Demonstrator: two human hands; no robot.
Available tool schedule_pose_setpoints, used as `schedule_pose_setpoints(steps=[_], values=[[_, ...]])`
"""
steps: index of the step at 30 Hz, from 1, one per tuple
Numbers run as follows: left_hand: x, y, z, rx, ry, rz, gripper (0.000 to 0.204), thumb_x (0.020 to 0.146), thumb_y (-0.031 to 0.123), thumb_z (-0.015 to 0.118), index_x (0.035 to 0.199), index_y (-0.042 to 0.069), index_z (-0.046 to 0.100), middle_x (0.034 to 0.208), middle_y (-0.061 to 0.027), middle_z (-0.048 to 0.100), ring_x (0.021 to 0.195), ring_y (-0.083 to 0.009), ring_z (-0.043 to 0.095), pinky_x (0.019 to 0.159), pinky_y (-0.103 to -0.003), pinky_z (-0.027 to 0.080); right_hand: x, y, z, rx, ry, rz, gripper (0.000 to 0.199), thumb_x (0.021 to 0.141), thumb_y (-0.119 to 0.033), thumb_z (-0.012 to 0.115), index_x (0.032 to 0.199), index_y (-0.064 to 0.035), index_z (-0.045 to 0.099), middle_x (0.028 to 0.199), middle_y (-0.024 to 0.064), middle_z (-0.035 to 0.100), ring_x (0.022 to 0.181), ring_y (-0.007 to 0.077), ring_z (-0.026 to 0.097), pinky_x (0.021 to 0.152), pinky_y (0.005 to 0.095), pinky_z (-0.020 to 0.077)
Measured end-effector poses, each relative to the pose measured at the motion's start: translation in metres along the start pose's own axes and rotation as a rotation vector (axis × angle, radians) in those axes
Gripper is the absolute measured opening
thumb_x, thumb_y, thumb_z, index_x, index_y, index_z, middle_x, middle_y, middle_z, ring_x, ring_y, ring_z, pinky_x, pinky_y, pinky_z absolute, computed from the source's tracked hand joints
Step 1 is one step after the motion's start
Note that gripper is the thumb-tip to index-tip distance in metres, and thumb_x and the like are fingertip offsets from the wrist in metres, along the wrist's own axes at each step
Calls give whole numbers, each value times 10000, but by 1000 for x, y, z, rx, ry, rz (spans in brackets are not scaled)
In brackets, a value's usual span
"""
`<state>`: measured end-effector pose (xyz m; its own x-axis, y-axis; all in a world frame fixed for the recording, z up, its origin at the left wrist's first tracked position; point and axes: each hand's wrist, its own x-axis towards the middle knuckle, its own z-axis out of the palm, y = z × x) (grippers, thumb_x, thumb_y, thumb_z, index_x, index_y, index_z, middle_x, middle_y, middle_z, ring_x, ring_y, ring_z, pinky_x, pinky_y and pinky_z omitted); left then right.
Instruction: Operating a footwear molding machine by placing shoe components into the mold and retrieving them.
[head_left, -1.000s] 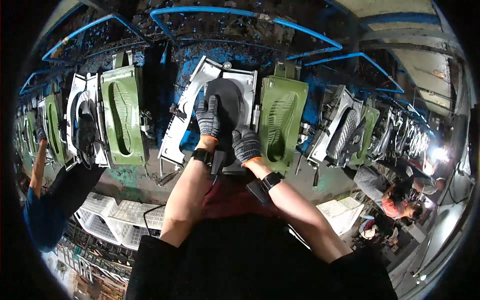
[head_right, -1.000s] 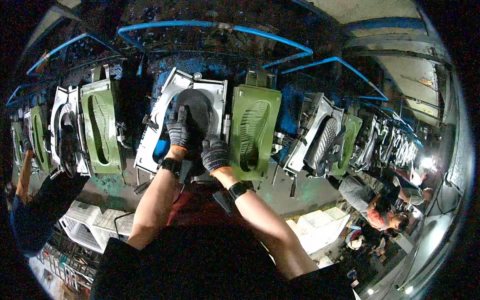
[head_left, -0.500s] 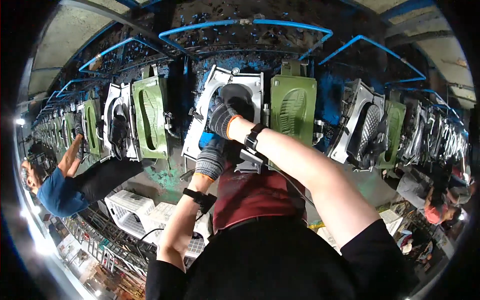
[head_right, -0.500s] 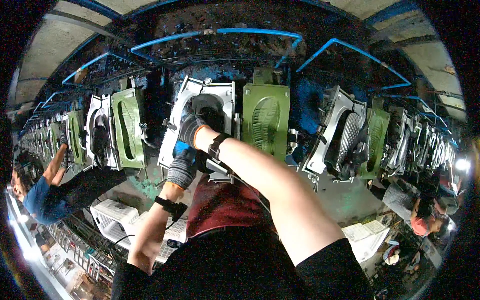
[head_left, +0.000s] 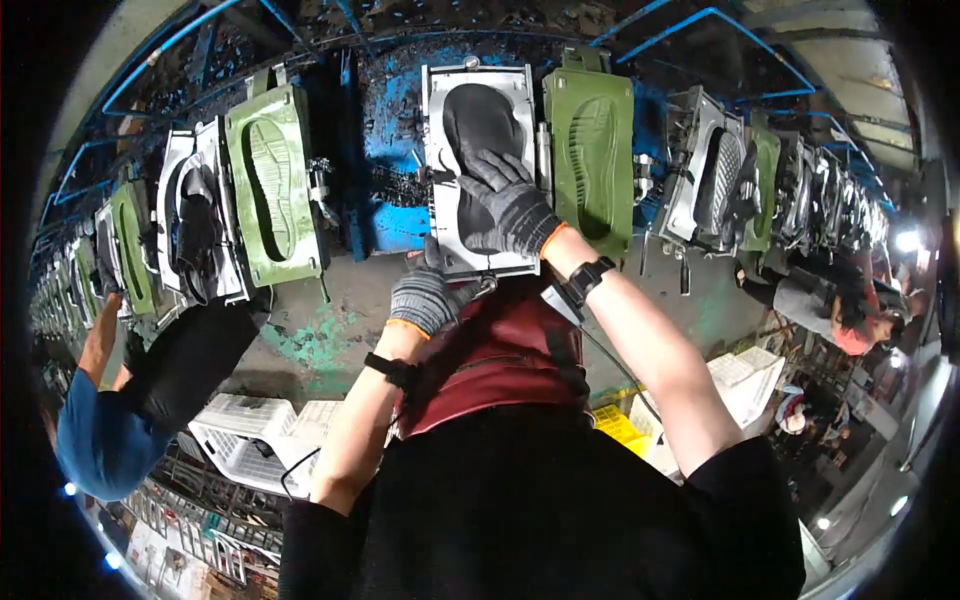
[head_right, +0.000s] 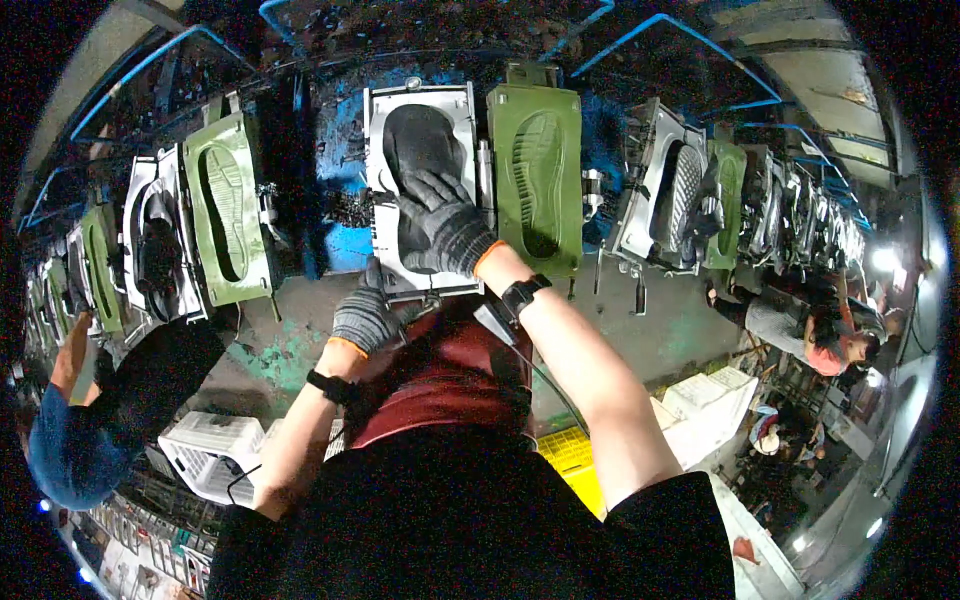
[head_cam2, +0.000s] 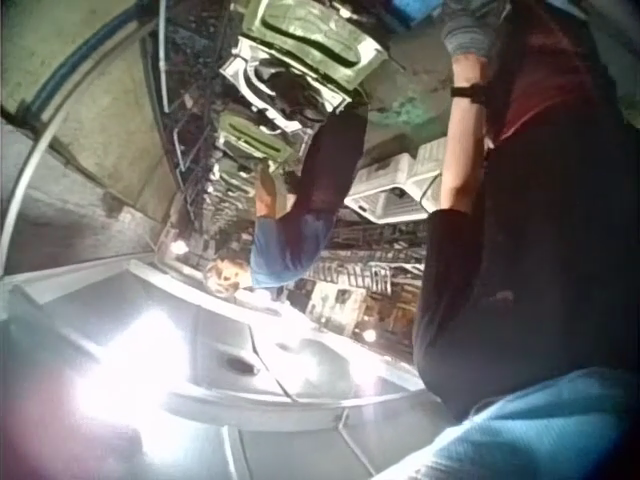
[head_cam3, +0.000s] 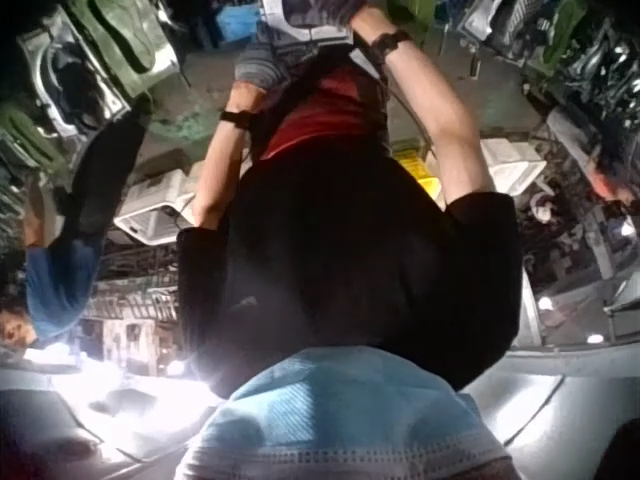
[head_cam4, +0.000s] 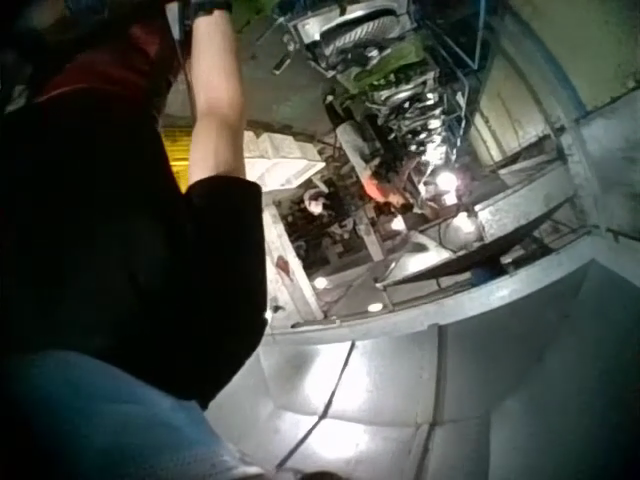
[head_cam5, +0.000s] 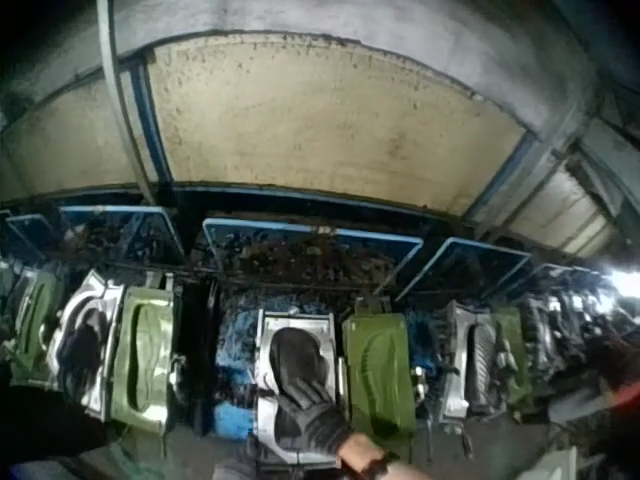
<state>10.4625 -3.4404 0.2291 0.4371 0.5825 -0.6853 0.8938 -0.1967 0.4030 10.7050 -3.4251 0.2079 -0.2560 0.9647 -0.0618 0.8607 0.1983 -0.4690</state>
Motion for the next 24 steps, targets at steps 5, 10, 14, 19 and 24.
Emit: schedule_pose_setpoints(steps=[5, 10, 14, 19, 24], values=[[42, -8, -8, 276, 553, 640, 581, 906, 226, 634, 1464, 100, 538, 1383, -148, 586, 1303, -337, 541, 1088, -486, 449, -64, -11, 48, -179, 173, -93, 417, 894, -275, 676, 1246, -58, 731, 1474, 180, 608, 1437, 354, 504, 1228, 530, 360], [58, -3, -3, 171, 471, 764, 398, 934, 162, 531, 1285, 47, 680, 1362, -172, 634, 1348, -344, 547, 1139, -451, 450, -63, -26, 54, 73, 324, 117, 359, 888, -76, 586, 1204, 9, 733, 1323, 188, 700, 1272, 341, 643, 1137, 451, 494], [55, 15, 10, 307, 466, 806, 430, 929, 154, 534, 1313, 6, 660, 1423, -179, 613, 1379, -359, 527, 1144, -456, 446, -92, -6, 81, -111, 307, 52, 427, 915, -101, 573, 1315, -3, 687, 1498, 173, 596, 1436, 317, 511, 1250, 486, 345], [59, 25, -43, 231, 161, 433, 455, 882, 75, 603, 1332, 27, 653, 1325, -202, 661, 1225, -399, 627, 1048, -446, 528, -102, -64, 58, 46, 103, 237, 1021, 845, -471, 770, 1540, 151, 353, 1690, 308, 228, 1572, 462, 212, 1303, 565, 132], [114, 83, -99, 230, 794, 481, 366, 943, 208, 616, 1263, 33, 644, 1277, -220, 649, 1174, -414, 607, 1016, -502, 502, -104, -69, 48, 157, 97, 265, 1110, 787, -497, 798, 1572, 122, 315, 1702, 306, 200, 1589, 479, 157, 1299, 584, 109]])
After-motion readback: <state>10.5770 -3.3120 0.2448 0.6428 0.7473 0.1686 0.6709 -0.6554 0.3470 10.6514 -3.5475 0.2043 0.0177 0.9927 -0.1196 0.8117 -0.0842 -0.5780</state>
